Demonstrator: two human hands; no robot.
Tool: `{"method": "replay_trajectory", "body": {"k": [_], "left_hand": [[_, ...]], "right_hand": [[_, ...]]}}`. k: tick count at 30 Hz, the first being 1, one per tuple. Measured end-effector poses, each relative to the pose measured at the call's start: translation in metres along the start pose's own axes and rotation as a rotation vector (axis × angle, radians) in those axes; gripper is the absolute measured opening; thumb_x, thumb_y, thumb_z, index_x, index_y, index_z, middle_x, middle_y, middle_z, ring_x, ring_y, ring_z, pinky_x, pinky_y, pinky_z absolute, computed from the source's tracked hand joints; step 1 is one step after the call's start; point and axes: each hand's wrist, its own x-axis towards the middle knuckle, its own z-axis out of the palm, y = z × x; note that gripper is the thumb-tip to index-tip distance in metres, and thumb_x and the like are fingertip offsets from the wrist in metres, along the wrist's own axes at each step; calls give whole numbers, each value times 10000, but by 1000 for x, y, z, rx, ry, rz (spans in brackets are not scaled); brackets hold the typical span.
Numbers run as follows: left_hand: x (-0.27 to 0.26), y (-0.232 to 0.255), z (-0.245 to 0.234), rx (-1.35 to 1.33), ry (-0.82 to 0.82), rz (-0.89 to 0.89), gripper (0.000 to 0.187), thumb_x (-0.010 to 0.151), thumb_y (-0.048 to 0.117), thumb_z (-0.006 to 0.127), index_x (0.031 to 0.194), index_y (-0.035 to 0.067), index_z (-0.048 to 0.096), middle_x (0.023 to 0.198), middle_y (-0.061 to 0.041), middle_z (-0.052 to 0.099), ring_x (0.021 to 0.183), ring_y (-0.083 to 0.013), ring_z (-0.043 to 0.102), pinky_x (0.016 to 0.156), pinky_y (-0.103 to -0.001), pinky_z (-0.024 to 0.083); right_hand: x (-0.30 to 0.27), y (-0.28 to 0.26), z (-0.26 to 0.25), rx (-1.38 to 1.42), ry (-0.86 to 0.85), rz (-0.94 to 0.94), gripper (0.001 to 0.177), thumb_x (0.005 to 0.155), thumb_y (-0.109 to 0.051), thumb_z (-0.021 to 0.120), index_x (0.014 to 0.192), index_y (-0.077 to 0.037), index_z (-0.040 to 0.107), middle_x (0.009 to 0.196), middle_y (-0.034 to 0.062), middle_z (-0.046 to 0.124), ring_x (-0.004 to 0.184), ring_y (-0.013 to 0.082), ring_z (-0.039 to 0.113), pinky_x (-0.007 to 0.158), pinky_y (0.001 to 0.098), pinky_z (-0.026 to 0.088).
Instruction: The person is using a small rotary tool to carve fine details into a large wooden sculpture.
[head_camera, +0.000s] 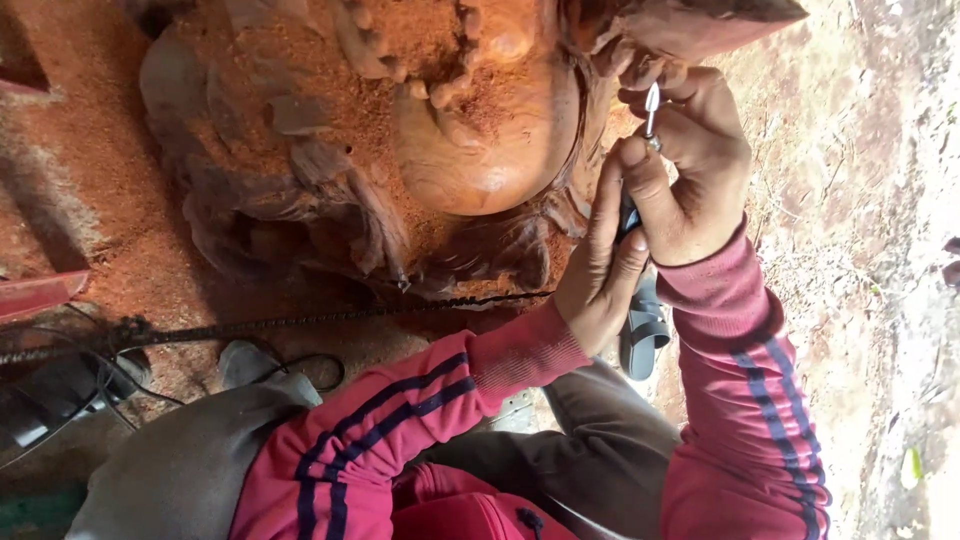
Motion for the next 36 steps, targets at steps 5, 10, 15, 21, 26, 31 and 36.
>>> {"method": "replay_trajectory", "body": {"k": [5,10,15,21,26,31,36], "left_hand": [[1,-10,2,11,4,-5,616,1125,354,309,1624,127,27,1726,-175,112,1628,-315,163,1346,-394,202],[-1,-2,-2,48,-12,-83,632,1095,441,297,1621,198,46,1698,-166,225,1288,-308,461,1037,-377,423],[-1,12,0,90,14,-18,629,1113,289,346,1652,222,30,1570,-314,375,1370,-497,461,1082,-617,435],[-11,19,14,137,47,-92,641,1092,344,340,1634,297,1,1458,-329,488,1196,-512,587,934,-625,507],[-16,26,23,122,131,-217,643,1069,418,340,1622,369,17,1400,-254,573,1081,-438,660,873,-537,552],[-10,42,23,152,125,-190,638,1072,429,335,1619,386,10,1275,-262,643,899,-386,698,732,-477,574],[-10,49,20,163,114,-162,629,1070,455,331,1613,414,16,1318,-241,630,896,-389,710,698,-484,575]], "right_hand": [[3,-6,-3,0,-23,12,373,1084,-142,507,811,100,579,1058,249,533,1036,378,531,904,513,489],[2,-10,-2,-42,-28,6,388,1093,-157,495,893,140,641,1091,266,563,1068,392,543,940,521,483],[-15,26,-2,-50,27,-84,355,1060,-138,601,779,78,597,1109,261,577,1057,443,550,895,471,446],[-10,18,-9,-13,-1,-148,366,1008,-123,631,674,14,570,1071,232,607,1019,406,553,856,438,452],[4,0,-17,2,-38,-147,359,1021,-114,625,693,13,554,1039,246,574,975,437,541,845,457,436],[8,2,-19,14,-16,-137,361,1038,-131,623,701,-10,584,991,226,600,973,433,579,845,446,451],[4,13,-17,28,-6,-140,346,1035,-135,635,714,-9,607,952,219,608,956,440,603,807,449,461]]}}
